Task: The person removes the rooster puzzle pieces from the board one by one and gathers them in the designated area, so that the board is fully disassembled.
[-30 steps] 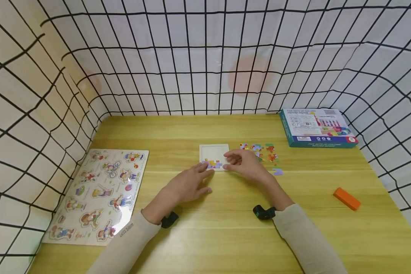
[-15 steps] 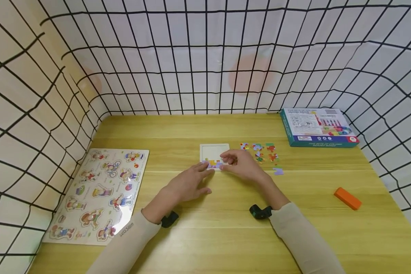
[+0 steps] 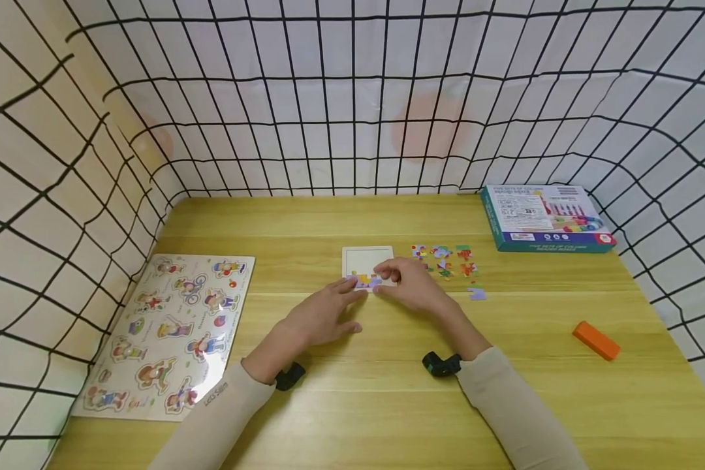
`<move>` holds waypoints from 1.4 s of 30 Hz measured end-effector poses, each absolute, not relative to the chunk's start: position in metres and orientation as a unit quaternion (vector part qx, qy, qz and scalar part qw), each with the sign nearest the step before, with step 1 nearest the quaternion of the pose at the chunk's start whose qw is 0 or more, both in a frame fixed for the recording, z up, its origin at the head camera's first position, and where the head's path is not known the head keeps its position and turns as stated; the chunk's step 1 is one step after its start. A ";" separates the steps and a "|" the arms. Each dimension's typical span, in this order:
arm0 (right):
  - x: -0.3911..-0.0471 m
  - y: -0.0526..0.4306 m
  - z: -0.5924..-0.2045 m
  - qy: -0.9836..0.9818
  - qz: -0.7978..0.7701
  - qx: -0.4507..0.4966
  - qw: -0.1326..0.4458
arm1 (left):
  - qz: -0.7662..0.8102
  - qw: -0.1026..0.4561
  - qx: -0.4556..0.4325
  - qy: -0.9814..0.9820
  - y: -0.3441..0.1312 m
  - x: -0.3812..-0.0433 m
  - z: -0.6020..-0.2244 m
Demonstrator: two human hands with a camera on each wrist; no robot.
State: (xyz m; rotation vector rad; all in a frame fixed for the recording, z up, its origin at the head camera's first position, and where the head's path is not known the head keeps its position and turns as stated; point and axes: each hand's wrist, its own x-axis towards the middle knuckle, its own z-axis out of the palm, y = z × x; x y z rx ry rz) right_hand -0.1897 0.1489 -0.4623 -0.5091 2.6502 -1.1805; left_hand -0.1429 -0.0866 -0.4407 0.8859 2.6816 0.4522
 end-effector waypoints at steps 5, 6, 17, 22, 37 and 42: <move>-0.188 0.148 -0.463 0.899 -0.389 -0.176 0.098 | 0.156 0.137 0.307 0.929 -0.086 -0.143 -0.441; -0.188 0.148 -0.463 0.899 -0.388 -0.176 0.099 | 0.155 0.137 0.307 0.929 -0.086 -0.143 -0.441; -0.184 0.146 -0.461 0.907 -0.371 -0.175 0.095 | 0.152 0.139 0.307 0.929 -0.085 -0.143 -0.439; -0.184 0.146 -0.461 0.909 -0.367 -0.178 0.091 | 0.149 0.139 0.307 0.930 -0.085 -0.143 -0.439; -0.183 0.144 -0.459 0.901 -0.390 -0.168 0.087 | 0.139 0.137 0.307 0.931 -0.085 -0.143 -0.441; -0.184 0.144 -0.462 0.900 -0.394 -0.164 0.090 | 0.140 0.133 0.310 0.931 -0.086 -0.144 -0.442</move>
